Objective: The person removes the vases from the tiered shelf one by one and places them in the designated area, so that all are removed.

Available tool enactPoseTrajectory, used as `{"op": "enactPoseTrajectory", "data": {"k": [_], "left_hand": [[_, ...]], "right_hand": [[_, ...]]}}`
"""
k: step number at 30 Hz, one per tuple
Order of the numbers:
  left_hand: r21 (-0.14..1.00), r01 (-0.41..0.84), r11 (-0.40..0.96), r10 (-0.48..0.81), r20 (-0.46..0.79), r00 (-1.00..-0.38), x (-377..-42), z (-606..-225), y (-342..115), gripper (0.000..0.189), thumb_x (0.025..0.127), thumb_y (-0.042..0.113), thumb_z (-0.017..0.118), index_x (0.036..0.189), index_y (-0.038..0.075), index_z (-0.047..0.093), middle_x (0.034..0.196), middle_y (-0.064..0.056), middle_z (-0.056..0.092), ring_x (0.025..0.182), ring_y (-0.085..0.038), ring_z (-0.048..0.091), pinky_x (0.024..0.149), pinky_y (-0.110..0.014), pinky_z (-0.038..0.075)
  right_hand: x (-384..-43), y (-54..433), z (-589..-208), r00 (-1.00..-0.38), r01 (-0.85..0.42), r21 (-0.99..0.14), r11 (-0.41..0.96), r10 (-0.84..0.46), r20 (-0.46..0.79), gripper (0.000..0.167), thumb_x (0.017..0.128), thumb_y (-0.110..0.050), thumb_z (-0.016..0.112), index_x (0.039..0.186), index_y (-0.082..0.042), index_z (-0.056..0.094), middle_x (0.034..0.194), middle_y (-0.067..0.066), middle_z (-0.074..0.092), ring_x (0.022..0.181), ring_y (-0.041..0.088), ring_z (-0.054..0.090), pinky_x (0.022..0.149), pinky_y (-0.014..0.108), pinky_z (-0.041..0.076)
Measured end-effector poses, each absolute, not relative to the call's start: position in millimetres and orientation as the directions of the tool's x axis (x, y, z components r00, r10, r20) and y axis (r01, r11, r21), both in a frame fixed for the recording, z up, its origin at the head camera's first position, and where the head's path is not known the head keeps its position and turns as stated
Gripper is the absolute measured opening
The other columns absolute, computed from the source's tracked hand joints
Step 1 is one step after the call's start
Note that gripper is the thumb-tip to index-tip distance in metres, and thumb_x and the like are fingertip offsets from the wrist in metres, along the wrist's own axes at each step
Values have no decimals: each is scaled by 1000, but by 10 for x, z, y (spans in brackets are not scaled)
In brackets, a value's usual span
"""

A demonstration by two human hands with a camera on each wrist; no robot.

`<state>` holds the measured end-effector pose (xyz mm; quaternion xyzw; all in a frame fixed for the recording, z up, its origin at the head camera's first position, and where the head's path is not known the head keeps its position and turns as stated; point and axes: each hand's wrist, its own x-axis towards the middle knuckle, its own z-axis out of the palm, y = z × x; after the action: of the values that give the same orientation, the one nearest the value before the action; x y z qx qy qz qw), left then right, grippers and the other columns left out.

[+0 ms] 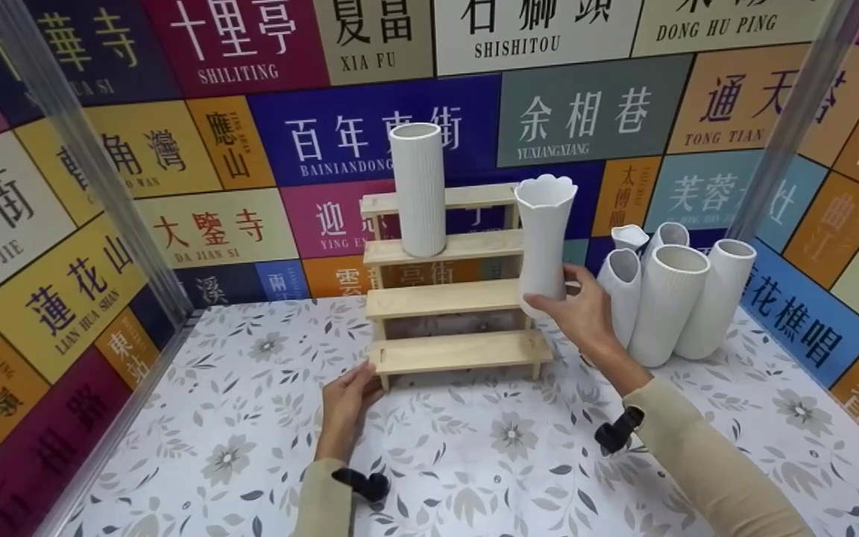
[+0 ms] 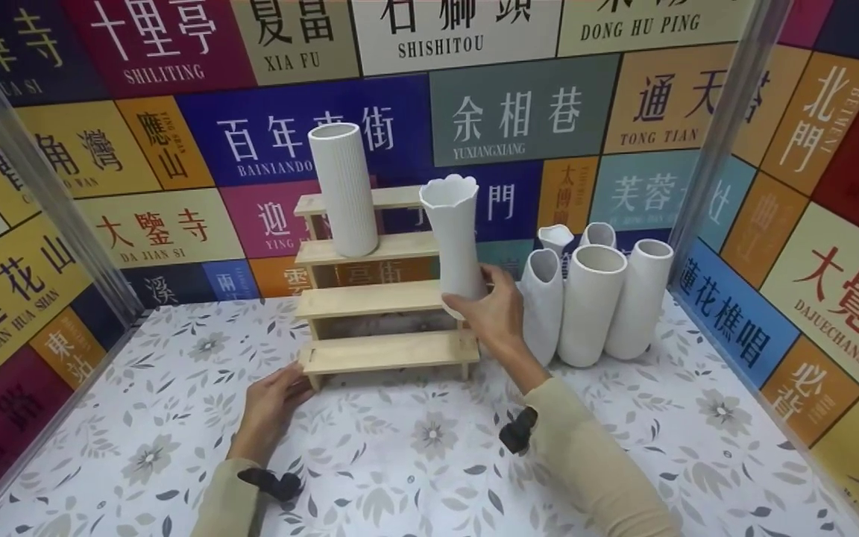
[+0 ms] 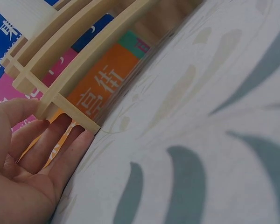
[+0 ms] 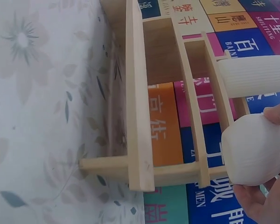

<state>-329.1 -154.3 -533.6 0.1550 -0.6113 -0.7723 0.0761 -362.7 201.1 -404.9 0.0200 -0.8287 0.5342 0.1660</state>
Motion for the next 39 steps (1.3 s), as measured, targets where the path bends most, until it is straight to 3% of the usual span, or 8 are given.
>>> {"op": "enactPoseTrajectory", "data": {"k": [17,24,32,39], "left_hand": [[971,-113,-213,-306,-176,-936,-3292,-5315,-1569,46,96,25,70,135,4,60,123,-22,70,105,-24,72,91,-32,62],[970,-97,-225,-295,-163,-942,-3286,-5319,-1555,47,96,23,69,136,2,59,124,-23,69,105,-25,73,91,-32,62],[981,-91,-170,-305,-140,-942,-3269,-5324,-1560,46,96,26,69,133,0,61,120,-23,71,104,-26,73,87,-30,63],[978,-96,-185,-302,-150,-941,-3262,-5309,-1556,46,96,25,69,134,0,60,122,-23,70,105,-26,73,87,-30,63]], "right_hand": [[-3104,2472,-4260,-958,-189,-848,496,95,269,88,77,-45,86,145,-8,44,146,20,51,130,41,53,106,59,51],[-2947,2711,-4350,-963,-143,-855,498,128,236,91,78,-45,85,148,-7,40,145,23,49,130,43,52,107,59,50],[-2838,3000,-4495,-951,-142,-839,525,162,262,81,81,-42,83,141,-7,42,141,21,50,129,42,52,107,60,48],[-2744,3258,-4612,-960,-41,-831,555,208,186,86,82,-49,80,143,-5,39,142,23,48,129,41,50,104,55,47]]}}
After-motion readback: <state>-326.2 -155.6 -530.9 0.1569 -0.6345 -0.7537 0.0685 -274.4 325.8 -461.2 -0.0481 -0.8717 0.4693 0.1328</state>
